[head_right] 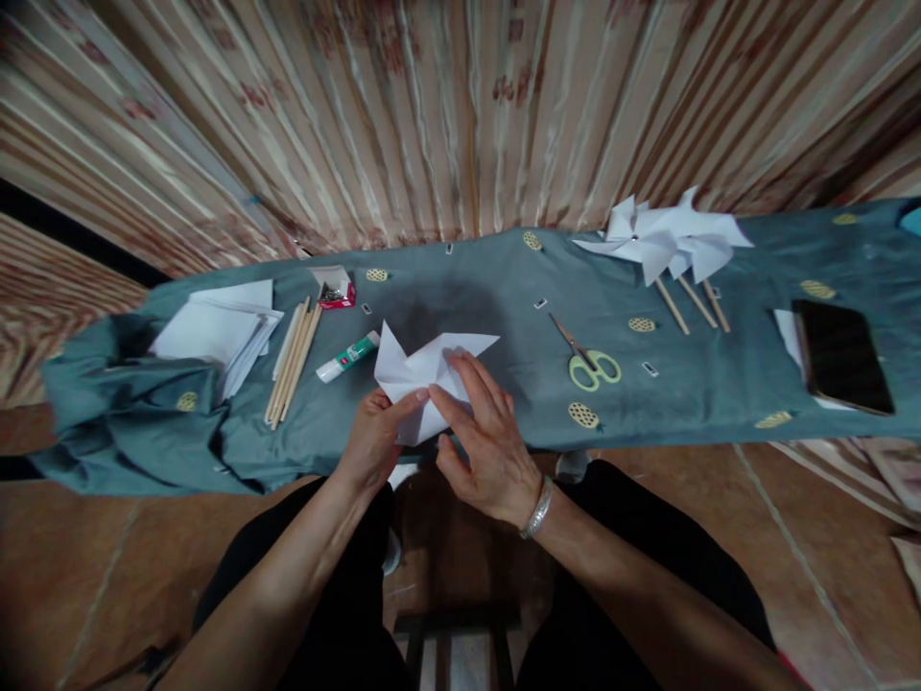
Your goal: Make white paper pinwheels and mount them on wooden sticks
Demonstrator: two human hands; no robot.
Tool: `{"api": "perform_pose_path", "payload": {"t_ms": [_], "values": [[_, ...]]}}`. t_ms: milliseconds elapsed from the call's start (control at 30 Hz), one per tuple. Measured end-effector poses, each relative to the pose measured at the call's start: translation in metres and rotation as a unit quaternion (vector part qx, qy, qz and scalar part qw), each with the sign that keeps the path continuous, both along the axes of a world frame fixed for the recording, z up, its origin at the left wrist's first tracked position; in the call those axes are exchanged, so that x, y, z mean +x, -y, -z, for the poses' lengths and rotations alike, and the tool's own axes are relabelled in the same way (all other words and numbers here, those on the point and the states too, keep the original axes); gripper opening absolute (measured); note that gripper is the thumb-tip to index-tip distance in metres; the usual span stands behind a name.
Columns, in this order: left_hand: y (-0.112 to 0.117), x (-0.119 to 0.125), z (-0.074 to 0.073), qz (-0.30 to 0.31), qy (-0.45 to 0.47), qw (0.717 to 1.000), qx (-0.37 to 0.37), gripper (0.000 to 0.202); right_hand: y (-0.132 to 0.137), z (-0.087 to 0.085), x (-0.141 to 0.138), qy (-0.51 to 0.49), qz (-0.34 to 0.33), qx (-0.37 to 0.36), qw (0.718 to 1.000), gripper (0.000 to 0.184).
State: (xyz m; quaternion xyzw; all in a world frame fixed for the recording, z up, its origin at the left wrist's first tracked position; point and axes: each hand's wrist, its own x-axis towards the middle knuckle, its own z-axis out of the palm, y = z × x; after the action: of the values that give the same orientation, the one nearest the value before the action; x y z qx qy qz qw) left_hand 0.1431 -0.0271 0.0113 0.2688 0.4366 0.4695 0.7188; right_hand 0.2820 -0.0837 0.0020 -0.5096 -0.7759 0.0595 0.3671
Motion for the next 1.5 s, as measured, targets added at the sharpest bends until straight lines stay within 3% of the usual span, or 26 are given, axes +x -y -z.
{"api": "perform_pose_path", "payload": {"t_ms": [200, 333, 467, 533, 633, 733, 867, 1000, 1067, 1200, 1267, 1367, 1500], "values": [[-0.005, 0.001, 0.003, -0.019, 0.002, 1.000, 0.023, 0.032, -0.006, -0.004, 0.003, 0.008, 0.008, 0.020, 1.000, 0.063], [-0.012, -0.001, 0.003, -0.041, 0.004, 0.999, 0.025, 0.032, -0.013, -0.012, 0.011, -0.008, 0.054, 0.017, 0.998, 0.058], [-0.017, -0.003, 0.002, -0.065, 0.007, 0.998, 0.027, 0.032, -0.027, -0.012, 0.015, -0.137, 0.107, -0.041, 0.984, 0.052], [-0.020, -0.005, 0.003, -0.075, 0.002, 0.997, 0.030, 0.031, -0.037, -0.009, 0.013, -0.259, 0.113, -0.100, 0.954, 0.052], [-0.022, -0.009, 0.001, -0.087, -0.003, 0.995, 0.039, 0.032, -0.051, -0.006, 0.005, -0.432, 0.075, -0.181, 0.880, 0.048], [-0.023, -0.015, -0.001, -0.103, -0.001, 0.993, 0.050, 0.032, -0.061, -0.008, -0.006, -0.523, 0.024, -0.210, 0.826, 0.038], [-0.026, -0.026, -0.003, -0.121, -0.009, 0.992, 0.047, 0.032, -0.070, -0.007, -0.018, -0.563, 0.020, -0.248, 0.788, 0.033], [-0.032, -0.036, 0.000, -0.146, -0.003, 0.988, 0.052, 0.032, -0.081, 0.003, -0.025, -0.576, 0.055, -0.263, 0.772, 0.037], [-0.036, -0.043, 0.000, -0.156, 0.006, 0.986, 0.053, 0.032, -0.088, 0.010, -0.027, -0.556, 0.065, -0.262, 0.786, 0.039], [-0.045, -0.064, -0.006, -0.183, 0.031, 0.981, 0.063, 0.035, -0.100, 0.019, -0.031, -0.434, 0.070, -0.231, 0.868, 0.035], [-0.051, -0.080, -0.010, -0.211, 0.045, 0.973, 0.076, 0.038, -0.109, 0.019, -0.038, -0.384, 0.060, -0.214, 0.896, 0.034], [-0.060, -0.108, -0.017, -0.268, 0.038, 0.960, 0.074, 0.039, -0.134, 0.011, -0.057, -0.296, 0.037, -0.195, 0.934, 0.027], [-0.068, -0.143, -0.025, -0.330, 0.030, 0.941, 0.061, 0.025, -0.186, -0.013, -0.093, -0.123, 0.011, -0.163, 0.979, 0.020]]}}
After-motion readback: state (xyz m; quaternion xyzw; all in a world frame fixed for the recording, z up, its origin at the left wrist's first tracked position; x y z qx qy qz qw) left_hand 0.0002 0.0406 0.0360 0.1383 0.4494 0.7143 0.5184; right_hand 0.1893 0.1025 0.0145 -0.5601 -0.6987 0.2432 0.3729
